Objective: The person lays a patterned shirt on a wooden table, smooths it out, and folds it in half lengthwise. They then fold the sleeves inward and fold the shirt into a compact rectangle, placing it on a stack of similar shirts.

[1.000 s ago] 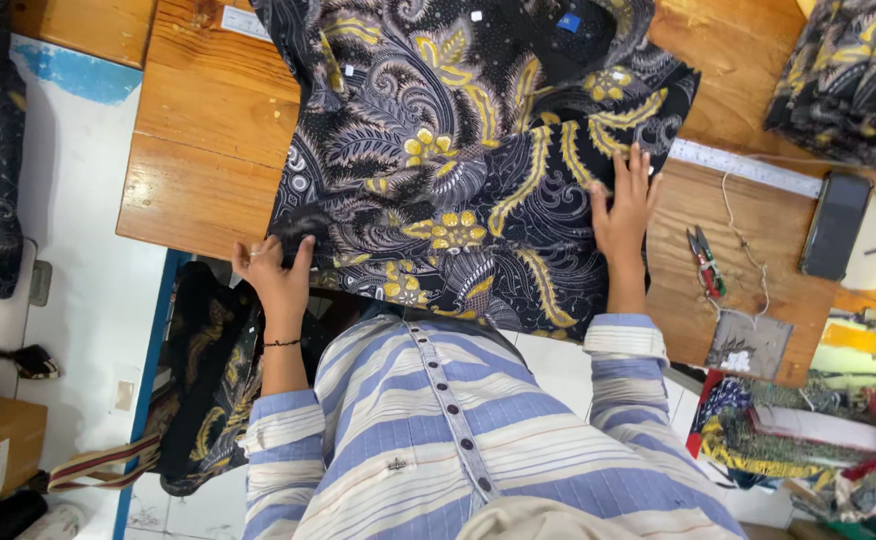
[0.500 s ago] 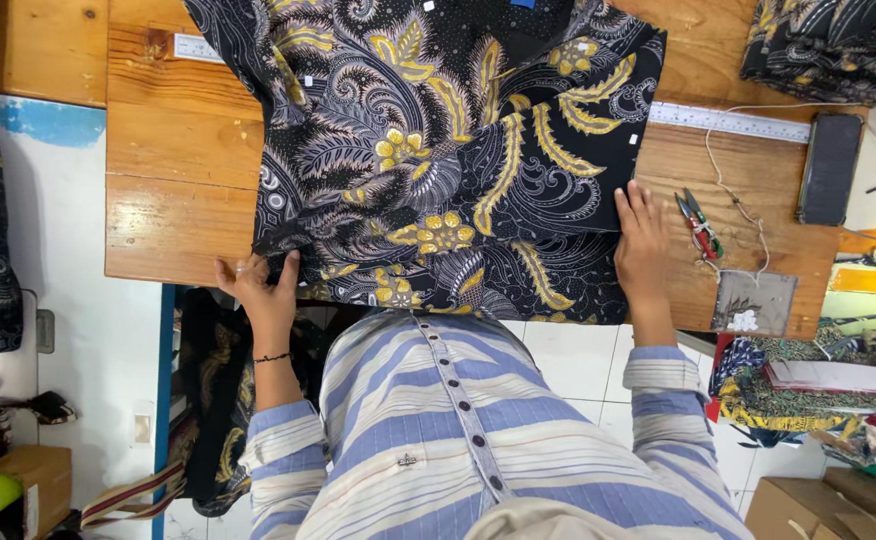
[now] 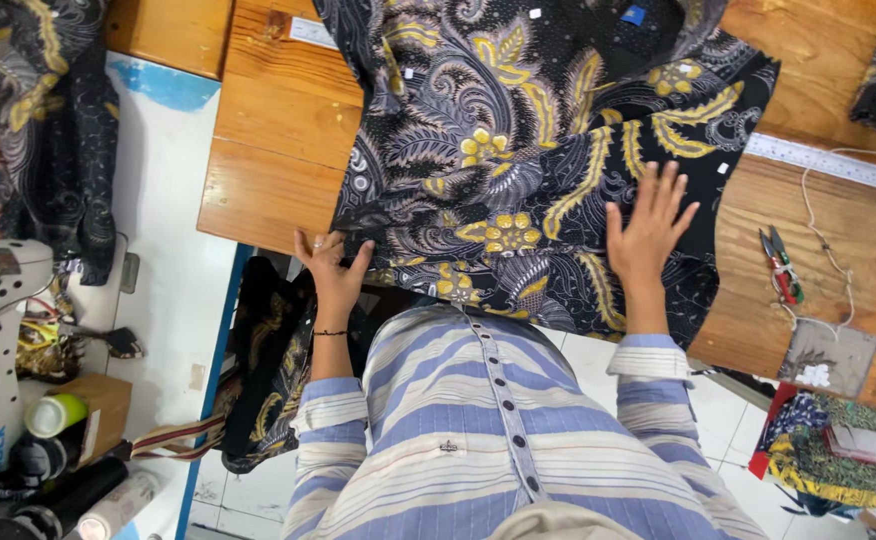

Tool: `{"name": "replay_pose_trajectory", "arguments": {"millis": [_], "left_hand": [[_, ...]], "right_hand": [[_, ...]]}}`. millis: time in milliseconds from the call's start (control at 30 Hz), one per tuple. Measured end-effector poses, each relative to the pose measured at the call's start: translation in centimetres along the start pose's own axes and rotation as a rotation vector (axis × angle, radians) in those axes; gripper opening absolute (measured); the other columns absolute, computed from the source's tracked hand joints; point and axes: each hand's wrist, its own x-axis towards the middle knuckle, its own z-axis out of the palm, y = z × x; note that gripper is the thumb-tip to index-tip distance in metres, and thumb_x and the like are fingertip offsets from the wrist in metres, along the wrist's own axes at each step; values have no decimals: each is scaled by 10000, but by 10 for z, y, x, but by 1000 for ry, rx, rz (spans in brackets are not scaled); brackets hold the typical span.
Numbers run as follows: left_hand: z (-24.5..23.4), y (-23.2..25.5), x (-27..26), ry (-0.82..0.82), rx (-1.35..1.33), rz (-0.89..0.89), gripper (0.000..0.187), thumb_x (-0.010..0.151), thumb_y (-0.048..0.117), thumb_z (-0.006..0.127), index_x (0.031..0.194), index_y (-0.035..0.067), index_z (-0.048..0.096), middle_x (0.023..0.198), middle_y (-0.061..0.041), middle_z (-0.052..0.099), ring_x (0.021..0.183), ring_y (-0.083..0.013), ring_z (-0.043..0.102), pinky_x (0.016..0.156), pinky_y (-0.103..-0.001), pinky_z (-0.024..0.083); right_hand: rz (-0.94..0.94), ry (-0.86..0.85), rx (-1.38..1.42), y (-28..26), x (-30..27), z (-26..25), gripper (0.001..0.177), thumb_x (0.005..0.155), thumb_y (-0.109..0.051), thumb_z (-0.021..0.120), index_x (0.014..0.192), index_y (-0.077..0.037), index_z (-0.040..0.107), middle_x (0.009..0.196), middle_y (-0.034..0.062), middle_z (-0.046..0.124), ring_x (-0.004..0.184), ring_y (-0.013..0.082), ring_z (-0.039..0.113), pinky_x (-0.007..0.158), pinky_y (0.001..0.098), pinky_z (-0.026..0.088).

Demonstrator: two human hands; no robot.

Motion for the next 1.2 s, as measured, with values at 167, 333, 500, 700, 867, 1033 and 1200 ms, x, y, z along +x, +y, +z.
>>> {"name": "replay_pose_trajectory", "arguments": {"millis": [167, 333, 500, 700, 867, 1033, 1200], "left_hand": [[4, 10, -3, 12, -10, -47, 465, 868, 296, 835, 708, -47, 565, 857, -95, 658, 922, -266, 616, 1271, -572, 57], [3, 13, -1, 38, -57, -42, 451, 846, 285, 829, 690, -55, 579, 887, -91, 678, 911, -256, 609, 1262, -578, 42], [1, 13, -1, 37, -66, -14, 428, 841, 292, 827, 706, -49, 607, 910, -79, 694, 906, -248, 606, 1259, -576, 56], [-4, 21, 2, 39, -46, -2, 322, 816, 268, 819, 820, -16, 667, 936, -70, 699, 956, -252, 609, 1254, -571, 80], [-11, 28, 4, 131, -42, -24, 554, 777, 275, 867, 1173, 9, 585, 1159, -102, 657, 1169, -289, 596, 1252, -543, 173], [-29, 34, 12, 115, -349, -146, 879, 815, 221, 866, 1503, -12, 370, 1446, -148, 518, 1227, -301, 564, 1121, -422, 418], [-40, 40, 34, 77, -302, -48, 764, 861, 160, 836, 1499, 13, 441, 1465, -155, 552, 1273, -314, 572, 1131, -433, 423]], "right_hand": [[-3, -13, -39, 28, 12, -16, 727, 1119, -451, 478, 1690, -67, 245, 1764, 178, 109, 1630, 390, 66, 1279, 627, 19], [-19, -54, 54, -65, 29, -26, 580, 1096, -362, 548, 1568, -48, 429, 1718, 182, 308, 1632, 391, 148, 1269, 635, 35], [-860, -260, 284, -231, -2, 17, 867, 871, -244, 665, 1600, 19, 276, 1679, 218, 257, 1575, 392, 204, 1268, 583, 110], [-943, -281, 183, -276, -19, 43, 848, 857, -146, 631, 1606, 18, 268, 1698, 169, 270, 1588, 337, 232, 1283, 571, 132], [-863, -177, 339, -240, -15, 56, 800, 959, -245, 669, 1622, -2, 292, 1698, 167, 297, 1602, 322, 233, 1306, 545, 136], [-202, 318, 642, -76, 6, -13, 802, 1070, -176, 722, 1688, -48, 226, 1710, 161, 305, 1630, 315, 285, 1390, 425, 160], [523, 366, -218, 129, -52, -86, 760, 1063, -347, 653, 1662, 7, 348, 1660, 335, 258, 1503, 540, 209, 1158, 696, 153]]}}
